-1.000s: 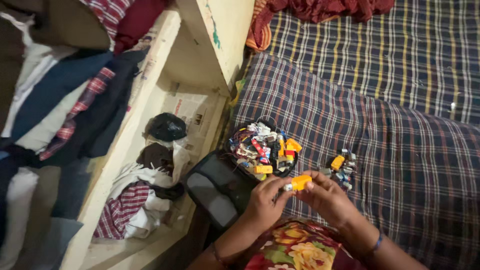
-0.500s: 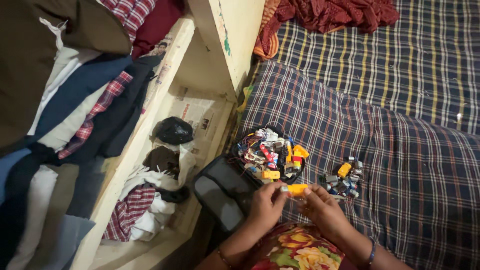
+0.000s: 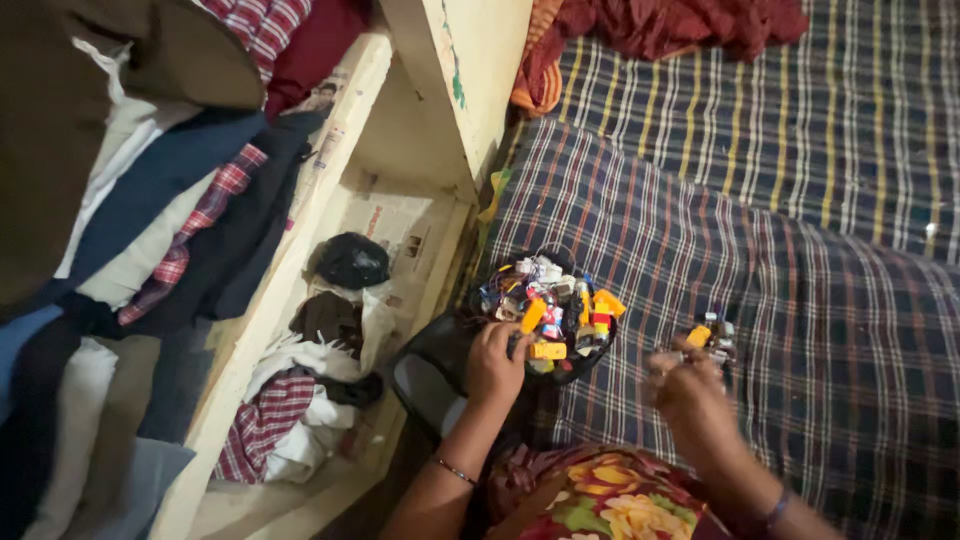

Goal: The person sorts small plastic blocks on a bed, places them into a black zippered bag, and then puts the bag onto a shelf with folded clothes.

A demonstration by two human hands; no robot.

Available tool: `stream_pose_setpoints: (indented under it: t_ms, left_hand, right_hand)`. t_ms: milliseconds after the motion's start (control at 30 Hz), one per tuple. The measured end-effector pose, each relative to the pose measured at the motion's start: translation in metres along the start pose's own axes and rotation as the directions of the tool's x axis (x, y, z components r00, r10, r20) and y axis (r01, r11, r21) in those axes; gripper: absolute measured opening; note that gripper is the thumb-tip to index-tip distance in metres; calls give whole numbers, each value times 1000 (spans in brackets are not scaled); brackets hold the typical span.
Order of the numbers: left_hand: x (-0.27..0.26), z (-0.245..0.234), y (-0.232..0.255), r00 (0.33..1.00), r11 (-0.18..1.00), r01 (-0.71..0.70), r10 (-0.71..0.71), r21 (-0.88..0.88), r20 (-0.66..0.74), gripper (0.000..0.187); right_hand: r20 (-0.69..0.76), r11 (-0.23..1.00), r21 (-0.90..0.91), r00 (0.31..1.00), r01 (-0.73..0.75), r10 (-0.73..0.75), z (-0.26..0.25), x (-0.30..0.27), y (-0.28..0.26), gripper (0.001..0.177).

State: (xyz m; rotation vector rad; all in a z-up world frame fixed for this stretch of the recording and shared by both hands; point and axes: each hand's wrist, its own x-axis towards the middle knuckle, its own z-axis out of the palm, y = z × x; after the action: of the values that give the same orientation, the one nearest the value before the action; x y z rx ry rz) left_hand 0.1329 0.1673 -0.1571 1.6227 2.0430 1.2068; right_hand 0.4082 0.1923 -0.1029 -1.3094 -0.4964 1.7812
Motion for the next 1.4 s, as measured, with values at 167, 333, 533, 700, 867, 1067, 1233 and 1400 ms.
stream_pose_setpoints:
  t_ms: [167, 333, 533, 700, 867, 1067, 1233, 1400]
  left_hand:
    - [-1, 2, -2, 998, 998, -62, 62, 22, -31, 25]
    - [-4, 0, 20, 998, 998, -59, 59, -33, 10, 27]
    - [-9, 6, 48, 987, 976, -83, 108, -202, 118, 23]
    - [-13, 0, 61, 971, 962, -142, 182, -234, 157, 16]
    - [-16, -3, 71, 954, 947, 6, 91, -321, 286, 15]
    - [-12, -16, 93, 942, 921, -118, 222, -370, 252, 31]
    - [-11, -22, 111, 910, 820, -40, 266, -571, 318, 46]
    - [-24, -16, 97, 921, 825, 78, 155, -560, 357, 35]
  right_hand:
    - [-50, 886, 15, 886, 463, -462, -51, 38, -44, 58]
    - [17, 534, -784, 871, 316, -490, -132, 114, -20, 35]
    - [354, -197, -935, 822, 295, -446, -167, 108, 69, 37]
    - [281, -119, -960, 869, 254, -407, -161, 102, 72, 24]
    - [239, 100, -953, 912, 286, -333, -160, 101, 61, 27]
    - [113, 954, -291, 987, -74, 111, -72, 56, 17, 14]
    - [285, 941, -291, 923, -173, 258, -10, 20, -4, 22]
    - [375, 950, -134, 873, -283, 313, -6, 14, 13, 26]
